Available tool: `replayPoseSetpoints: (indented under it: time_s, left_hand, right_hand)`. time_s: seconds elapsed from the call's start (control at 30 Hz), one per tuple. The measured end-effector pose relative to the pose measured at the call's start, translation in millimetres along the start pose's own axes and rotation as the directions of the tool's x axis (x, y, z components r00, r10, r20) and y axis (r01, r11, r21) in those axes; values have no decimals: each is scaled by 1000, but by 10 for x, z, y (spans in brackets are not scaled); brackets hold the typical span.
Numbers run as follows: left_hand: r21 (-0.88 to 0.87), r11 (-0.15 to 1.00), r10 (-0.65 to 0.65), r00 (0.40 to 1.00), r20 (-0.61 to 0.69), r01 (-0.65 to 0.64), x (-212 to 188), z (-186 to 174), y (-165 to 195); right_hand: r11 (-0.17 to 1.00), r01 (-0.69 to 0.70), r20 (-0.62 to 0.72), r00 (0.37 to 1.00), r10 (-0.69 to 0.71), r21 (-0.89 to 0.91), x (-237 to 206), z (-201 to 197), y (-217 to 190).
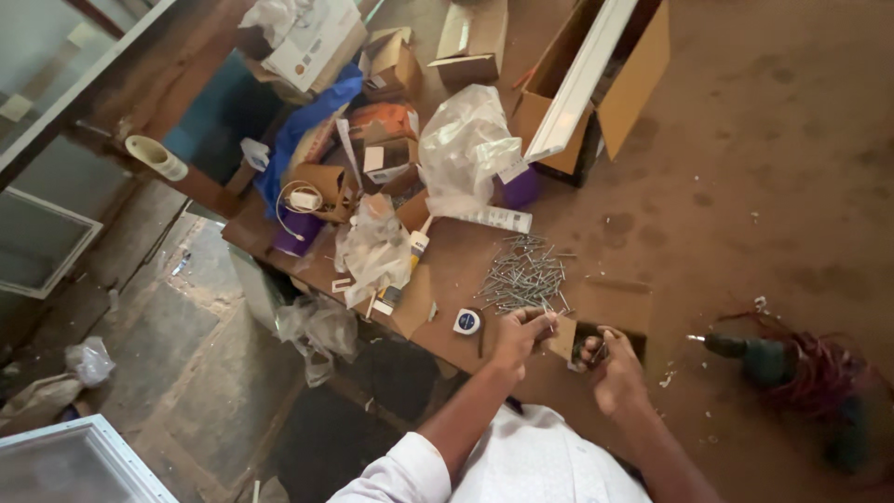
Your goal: The person picks up nails from a pile on a workbench by hand and places them into an open cardboard box, repeating the transfer. They occasionally gather scattered nails from the table surface and hold a handful in one hand while adding more.
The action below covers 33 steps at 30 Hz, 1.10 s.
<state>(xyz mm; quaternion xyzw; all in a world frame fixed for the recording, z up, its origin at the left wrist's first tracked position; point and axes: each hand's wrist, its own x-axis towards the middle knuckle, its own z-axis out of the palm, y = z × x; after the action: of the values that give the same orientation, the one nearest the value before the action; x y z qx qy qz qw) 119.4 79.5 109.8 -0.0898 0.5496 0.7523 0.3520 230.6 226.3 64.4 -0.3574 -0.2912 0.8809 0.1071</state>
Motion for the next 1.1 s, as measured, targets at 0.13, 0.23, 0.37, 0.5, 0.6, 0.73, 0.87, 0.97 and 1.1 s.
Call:
replayPoseSetpoints:
  time_s: [0.13,0.23,0.37,0.5,0.6,0.73,0.87,0.97,1.1]
  left_hand:
    - [65,996,52,999,10,-52,-126,113,105]
    - [123,984,123,991,52,-129,-214,208,99]
    - [340,843,354,906,232,-417,-387,294,-45]
    - [744,519,362,897,253,-420,-549,241,-177]
    - [759,509,324,908,267,-405,-531,192,-239]
    - [420,835,225,917,328,-355,-387,207,-214]
    - [678,546,383,866,320,-492,-465,329,72]
    - [854,269,281,884,373,-446,-706,591,432]
    - [755,56,573,640,511,-654,-1096,855,1068]
  right_hand:
    - [1000,29,-5,1000,-29,6,50,34,-31]
    - [1000,-30,-25,999,30,-1,98,39,17]
    - [996,-3,58,998,-2,87,109,-62,194]
    - [995,-75,-82,994,70,-63,136,-224,368]
    - [997,-69,-63,996,67,-36,185,-286,436]
    - [997,-72,224,972,66,17,220,-300,366]
    - [987,-147,67,987,143,71,156,-80,119]
    - [974,-194,41,981,190,121,51,92,-61]
    - [978,-189,109,978,179,84,-19,155,-134]
